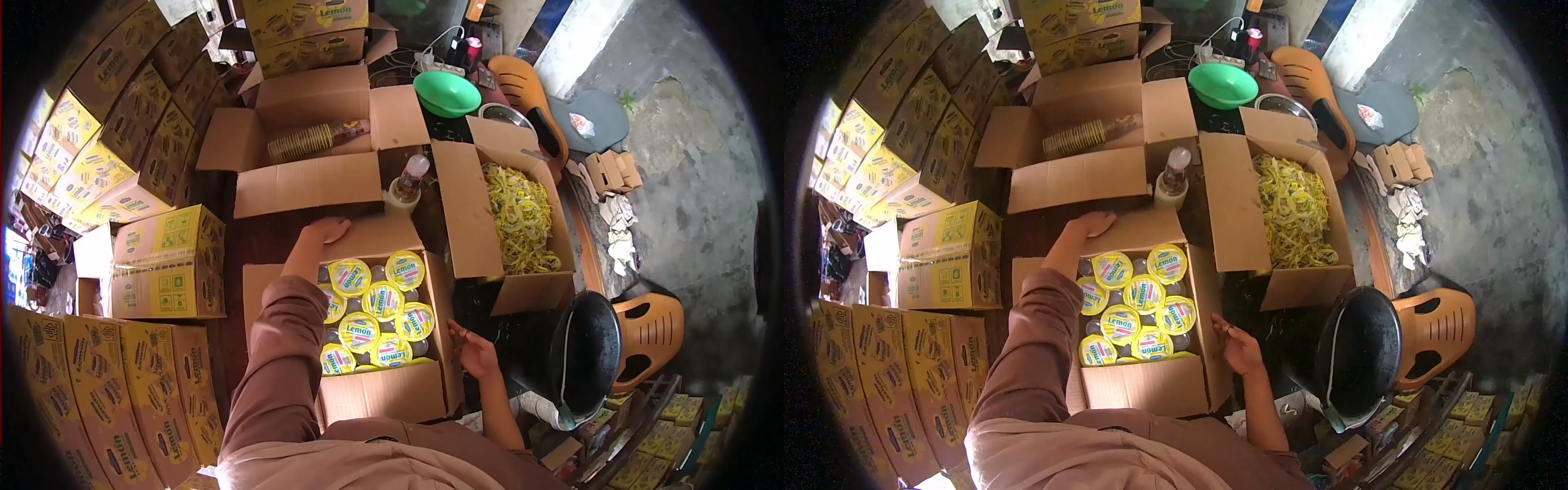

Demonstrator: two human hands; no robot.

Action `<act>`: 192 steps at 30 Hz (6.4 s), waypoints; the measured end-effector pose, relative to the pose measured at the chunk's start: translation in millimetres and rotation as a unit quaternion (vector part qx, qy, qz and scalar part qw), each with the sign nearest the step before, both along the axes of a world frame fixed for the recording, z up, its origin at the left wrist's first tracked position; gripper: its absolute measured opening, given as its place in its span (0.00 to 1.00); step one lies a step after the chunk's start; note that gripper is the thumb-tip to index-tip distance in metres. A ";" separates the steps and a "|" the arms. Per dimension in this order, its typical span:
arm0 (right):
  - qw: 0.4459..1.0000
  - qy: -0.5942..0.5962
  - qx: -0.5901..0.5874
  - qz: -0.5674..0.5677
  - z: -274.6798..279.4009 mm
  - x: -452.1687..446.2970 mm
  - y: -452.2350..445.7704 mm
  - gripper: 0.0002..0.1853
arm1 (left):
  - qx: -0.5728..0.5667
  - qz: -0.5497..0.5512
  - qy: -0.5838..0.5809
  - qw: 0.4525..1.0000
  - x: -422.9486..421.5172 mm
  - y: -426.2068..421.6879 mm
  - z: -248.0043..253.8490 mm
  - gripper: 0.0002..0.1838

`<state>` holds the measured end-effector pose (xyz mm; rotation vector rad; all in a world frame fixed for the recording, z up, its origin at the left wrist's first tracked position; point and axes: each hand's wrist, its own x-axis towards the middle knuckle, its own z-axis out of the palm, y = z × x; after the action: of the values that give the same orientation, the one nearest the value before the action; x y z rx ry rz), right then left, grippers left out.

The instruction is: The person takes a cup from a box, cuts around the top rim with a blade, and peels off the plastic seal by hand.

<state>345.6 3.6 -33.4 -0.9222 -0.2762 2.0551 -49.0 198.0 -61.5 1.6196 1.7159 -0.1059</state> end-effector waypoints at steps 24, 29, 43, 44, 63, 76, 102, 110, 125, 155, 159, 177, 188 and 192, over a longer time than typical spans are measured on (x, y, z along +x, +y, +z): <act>0.998 0.065 0.017 -0.008 -32.5 6.3 4.7 0.13 | 0.243 0.071 -0.183 0.950 6.0 -48.8 55.4 0.22; 0.995 0.015 0.099 -0.030 22.3 8.4 -4.8 0.17 | 0.250 0.084 -0.272 0.925 35.6 -156.0 118.2 0.26; 0.986 0.070 0.152 -0.004 37.5 -10.0 -66.6 0.10 | 0.285 -0.030 0.051 0.957 85.6 -340.9 79.1 0.36; 0.985 0.075 0.156 -0.003 40.7 -11.7 -68.8 0.10 | 0.281 -0.030 0.054 0.958 83.3 -340.0 78.6 0.35; 0.962 0.186 0.202 0.006 44.8 -17.6 -113.6 0.15 | -0.169 0.018 -0.267 0.948 132.6 -415.8 110.0 0.19; 0.875 -0.120 0.363 0.296 83.9 -238.6 -178.9 0.05 | 0.201 -0.021 -0.173 0.964 123.1 -439.3 0.8 0.20; 0.372 -0.575 0.566 0.459 -7.9 -437.4 -190.2 0.09 | 0.110 0.394 -0.260 0.875 8.1 -591.8 11.6 0.22; 0.629 -0.344 0.693 0.071 124.5 -336.5 -158.7 0.06 | -0.054 0.211 -0.373 0.902 22.7 -555.6 64.0 0.21; 0.346 -0.773 0.382 0.370 49.5 -113.7 41.1 0.56 | 0.108 -0.106 -0.438 0.886 124.4 -443.0 117.7 0.34; 0.528 -0.584 0.612 -0.074 189.5 34.9 -81.9 0.36 | 0.287 -0.047 -0.320 0.902 219.4 -405.8 109.1 0.37; 0.616 -0.576 0.538 -0.001 179.4 116.4 -177.8 0.37 | 0.377 -0.148 -0.326 0.854 303.7 -383.6 143.8 0.42; 0.652 -0.618 0.101 -0.427 110.5 507.1 -310.3 0.16 | -0.006 -0.232 -0.576 0.784 701.1 -383.3 112.8 0.26; 0.728 -0.516 0.147 -0.426 91.9 638.3 -154.2 0.23 | 0.061 -0.046 -0.602 0.795 811.1 -263.7 74.3 0.28; 0.694 -0.563 0.215 -0.392 84.0 684.6 -83.8 0.22 | 0.117 0.041 -0.585 0.802 833.3 -220.8 97.2 0.26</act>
<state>1030.2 -80.2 50.6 -1.5341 -0.7933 0.3956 784.2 -22.8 35.7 1.2613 0.7973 0.9908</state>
